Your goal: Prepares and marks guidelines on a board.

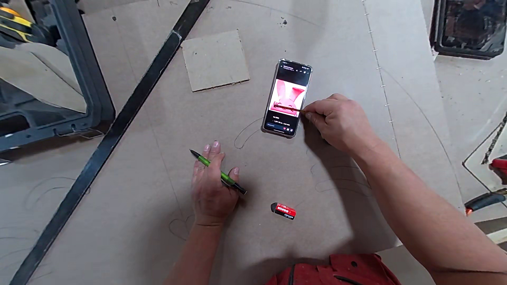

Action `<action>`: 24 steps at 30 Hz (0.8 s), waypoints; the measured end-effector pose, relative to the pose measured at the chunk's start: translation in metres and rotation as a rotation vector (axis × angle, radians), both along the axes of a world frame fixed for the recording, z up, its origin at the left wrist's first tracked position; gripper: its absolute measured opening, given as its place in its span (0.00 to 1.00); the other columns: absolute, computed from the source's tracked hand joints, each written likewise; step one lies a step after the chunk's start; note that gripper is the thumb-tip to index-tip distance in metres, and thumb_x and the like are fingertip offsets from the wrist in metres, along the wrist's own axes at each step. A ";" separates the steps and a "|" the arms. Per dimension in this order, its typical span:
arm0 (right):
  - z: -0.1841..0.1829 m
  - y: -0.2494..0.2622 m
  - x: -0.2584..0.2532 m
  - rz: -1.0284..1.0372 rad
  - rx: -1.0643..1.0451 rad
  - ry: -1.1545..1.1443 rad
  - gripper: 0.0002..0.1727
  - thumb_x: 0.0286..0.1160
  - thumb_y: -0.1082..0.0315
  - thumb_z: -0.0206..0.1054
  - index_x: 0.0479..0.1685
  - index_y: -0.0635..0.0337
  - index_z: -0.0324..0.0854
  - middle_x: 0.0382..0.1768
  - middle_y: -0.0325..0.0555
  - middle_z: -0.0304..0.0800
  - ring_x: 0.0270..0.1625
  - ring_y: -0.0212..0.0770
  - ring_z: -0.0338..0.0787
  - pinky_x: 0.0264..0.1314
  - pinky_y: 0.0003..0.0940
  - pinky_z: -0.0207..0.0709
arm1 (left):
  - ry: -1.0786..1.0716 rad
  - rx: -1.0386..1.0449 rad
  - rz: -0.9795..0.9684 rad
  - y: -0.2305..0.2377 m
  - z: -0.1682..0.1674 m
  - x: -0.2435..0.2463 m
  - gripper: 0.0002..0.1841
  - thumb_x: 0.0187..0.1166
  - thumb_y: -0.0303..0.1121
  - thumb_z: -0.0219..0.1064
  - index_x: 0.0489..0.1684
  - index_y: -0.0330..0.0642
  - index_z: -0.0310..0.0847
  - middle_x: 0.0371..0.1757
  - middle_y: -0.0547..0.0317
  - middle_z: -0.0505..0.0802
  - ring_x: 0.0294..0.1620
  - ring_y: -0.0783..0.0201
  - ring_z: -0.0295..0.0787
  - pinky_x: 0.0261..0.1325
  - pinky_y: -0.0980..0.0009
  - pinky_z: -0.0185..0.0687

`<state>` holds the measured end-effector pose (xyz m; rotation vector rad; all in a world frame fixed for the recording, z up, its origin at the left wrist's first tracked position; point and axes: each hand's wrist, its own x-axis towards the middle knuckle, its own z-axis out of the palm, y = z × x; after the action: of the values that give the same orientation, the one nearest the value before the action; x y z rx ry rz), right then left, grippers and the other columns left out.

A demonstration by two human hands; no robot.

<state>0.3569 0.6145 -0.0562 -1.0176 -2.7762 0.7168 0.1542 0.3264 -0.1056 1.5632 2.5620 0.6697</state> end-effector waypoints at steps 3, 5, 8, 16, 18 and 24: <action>0.000 -0.001 -0.001 -0.003 0.005 0.002 0.14 0.87 0.54 0.60 0.50 0.37 0.93 0.45 0.29 0.96 0.55 0.35 0.90 0.56 0.40 0.82 | -0.003 0.001 0.002 0.000 0.000 0.000 0.27 0.87 0.47 0.55 0.75 0.36 0.76 0.86 0.50 0.77 0.91 0.56 0.64 0.93 0.53 0.56; 0.000 -0.001 -0.001 -0.005 0.007 0.001 0.14 0.87 0.54 0.60 0.50 0.37 0.93 0.45 0.29 0.96 0.55 0.35 0.90 0.55 0.40 0.82 | -0.008 0.010 0.001 -0.001 0.000 0.000 0.27 0.87 0.47 0.56 0.74 0.36 0.76 0.85 0.50 0.78 0.91 0.55 0.64 0.93 0.53 0.56; -0.001 -0.002 -0.003 0.000 0.004 0.002 0.14 0.87 0.55 0.60 0.50 0.38 0.93 0.44 0.30 0.96 0.55 0.36 0.90 0.55 0.40 0.82 | -0.006 0.008 0.005 -0.002 0.000 -0.002 0.27 0.87 0.47 0.56 0.74 0.36 0.77 0.86 0.50 0.77 0.91 0.56 0.64 0.93 0.53 0.56; 0.006 0.000 0.004 -0.037 -0.129 0.049 0.17 0.88 0.51 0.60 0.58 0.45 0.91 0.51 0.47 0.95 0.55 0.49 0.93 0.56 0.60 0.83 | 0.006 0.060 0.066 0.002 0.002 0.004 0.26 0.82 0.44 0.64 0.73 0.37 0.79 0.82 0.48 0.81 0.87 0.51 0.71 0.89 0.49 0.66; 0.009 -0.007 0.013 -0.084 -0.225 0.106 0.19 0.89 0.50 0.59 0.60 0.50 0.90 0.48 0.49 0.94 0.47 0.46 0.93 0.51 0.58 0.84 | 0.022 0.033 0.062 0.003 0.004 0.003 0.27 0.82 0.44 0.65 0.77 0.41 0.78 0.84 0.54 0.80 0.88 0.56 0.69 0.91 0.53 0.62; 0.041 -0.092 0.070 -0.027 -0.649 0.131 0.18 0.84 0.48 0.61 0.50 0.46 0.92 0.30 0.35 0.92 0.30 0.37 0.91 0.33 0.39 0.88 | 0.014 0.005 0.014 0.001 0.007 0.002 0.24 0.86 0.47 0.62 0.74 0.42 0.80 0.87 0.58 0.77 0.91 0.58 0.64 0.94 0.56 0.55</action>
<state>0.4267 0.5226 -0.0153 -1.0312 -2.4438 1.6745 0.1564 0.3277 -0.0983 1.5585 2.5859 0.6697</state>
